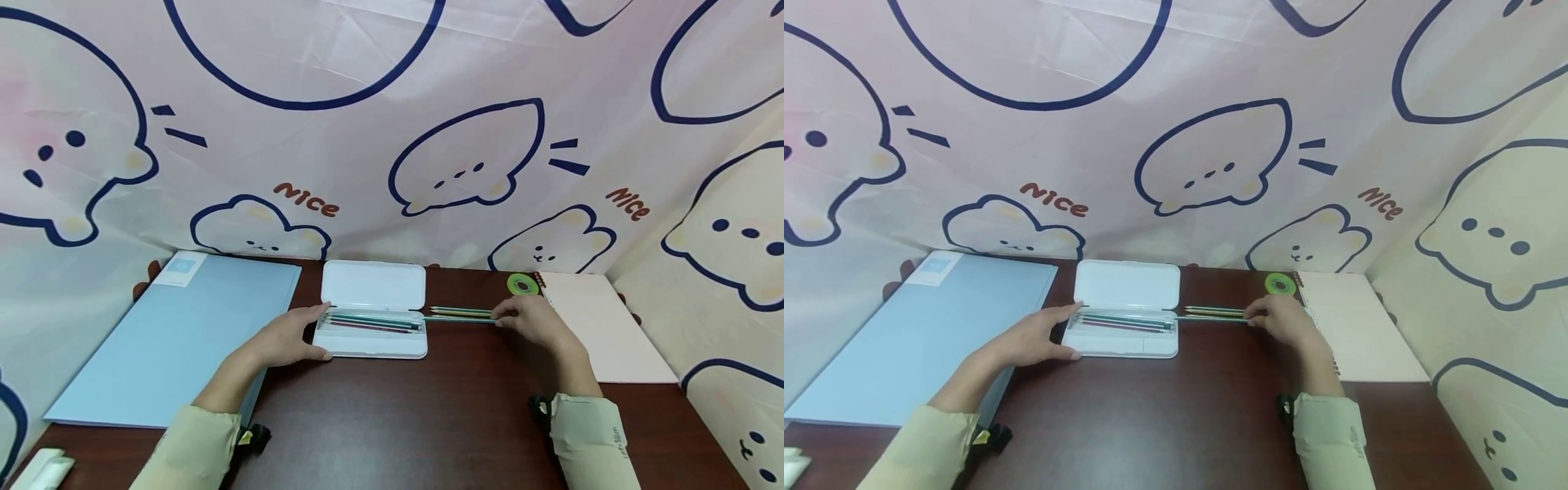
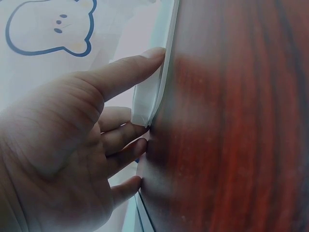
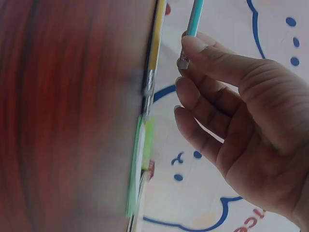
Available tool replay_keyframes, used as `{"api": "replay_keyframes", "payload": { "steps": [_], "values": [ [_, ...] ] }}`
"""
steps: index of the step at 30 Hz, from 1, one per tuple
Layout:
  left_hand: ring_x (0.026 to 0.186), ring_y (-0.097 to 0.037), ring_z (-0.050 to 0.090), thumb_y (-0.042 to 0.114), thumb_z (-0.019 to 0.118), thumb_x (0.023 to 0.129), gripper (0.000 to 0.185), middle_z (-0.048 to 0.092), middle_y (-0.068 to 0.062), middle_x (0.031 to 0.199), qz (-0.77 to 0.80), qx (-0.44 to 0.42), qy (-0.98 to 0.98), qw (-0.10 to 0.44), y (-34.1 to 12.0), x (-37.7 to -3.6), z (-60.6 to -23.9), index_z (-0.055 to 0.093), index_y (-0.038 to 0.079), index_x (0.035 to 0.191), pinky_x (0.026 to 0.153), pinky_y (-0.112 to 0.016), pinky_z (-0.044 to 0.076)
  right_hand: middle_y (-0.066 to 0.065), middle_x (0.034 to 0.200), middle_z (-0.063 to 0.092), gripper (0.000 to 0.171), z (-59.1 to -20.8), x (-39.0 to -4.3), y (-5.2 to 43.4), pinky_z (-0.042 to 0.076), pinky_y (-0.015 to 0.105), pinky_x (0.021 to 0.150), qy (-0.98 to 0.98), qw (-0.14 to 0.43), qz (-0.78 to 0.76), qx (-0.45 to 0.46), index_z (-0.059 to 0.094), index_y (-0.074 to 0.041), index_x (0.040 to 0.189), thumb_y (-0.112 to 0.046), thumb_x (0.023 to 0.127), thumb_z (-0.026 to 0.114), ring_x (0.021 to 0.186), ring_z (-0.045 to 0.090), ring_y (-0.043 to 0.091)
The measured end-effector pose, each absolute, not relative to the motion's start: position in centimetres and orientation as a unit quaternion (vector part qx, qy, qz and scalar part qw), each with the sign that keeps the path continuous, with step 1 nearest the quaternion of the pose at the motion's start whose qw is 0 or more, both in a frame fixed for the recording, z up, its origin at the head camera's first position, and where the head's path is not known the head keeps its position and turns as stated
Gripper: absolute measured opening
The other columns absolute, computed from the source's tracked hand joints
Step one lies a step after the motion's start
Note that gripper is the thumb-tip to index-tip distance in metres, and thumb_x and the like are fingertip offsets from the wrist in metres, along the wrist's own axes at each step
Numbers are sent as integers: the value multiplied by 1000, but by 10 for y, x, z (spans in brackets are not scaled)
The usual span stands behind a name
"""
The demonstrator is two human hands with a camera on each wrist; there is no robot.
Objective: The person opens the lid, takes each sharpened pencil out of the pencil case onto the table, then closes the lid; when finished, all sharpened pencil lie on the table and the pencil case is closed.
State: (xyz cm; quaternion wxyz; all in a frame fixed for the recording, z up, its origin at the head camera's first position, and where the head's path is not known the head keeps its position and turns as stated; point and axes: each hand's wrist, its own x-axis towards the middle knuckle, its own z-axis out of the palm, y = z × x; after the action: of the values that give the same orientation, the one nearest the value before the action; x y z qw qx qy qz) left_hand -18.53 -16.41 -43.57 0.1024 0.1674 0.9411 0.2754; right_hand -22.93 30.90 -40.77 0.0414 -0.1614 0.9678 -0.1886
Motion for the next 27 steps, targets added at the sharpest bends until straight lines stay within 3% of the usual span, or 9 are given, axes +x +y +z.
{"api": "replay_keyframes", "payload": {
  "steps": [5,27],
  "values": [
    [142,-43,44,40,85,81,98,45,-23,156,275,167,941,104,-164,-186,-436,35,2,157,112,-63,38,1,99,77,10,-412,-230,325,54,50,89,971,42,-189,-142,80,-18,98,-14,94,72,95,65,21],
    [143,-43,43,43,85,80,99,45,-22,156,278,168,941,100,-165,-187,-439,36,3,157,112,-64,37,5,105,78,12,-420,-232,347,53,53,94,972,61,-196,-115,83,-20,95,-13,90,75,104,67,28]
  ]
}}
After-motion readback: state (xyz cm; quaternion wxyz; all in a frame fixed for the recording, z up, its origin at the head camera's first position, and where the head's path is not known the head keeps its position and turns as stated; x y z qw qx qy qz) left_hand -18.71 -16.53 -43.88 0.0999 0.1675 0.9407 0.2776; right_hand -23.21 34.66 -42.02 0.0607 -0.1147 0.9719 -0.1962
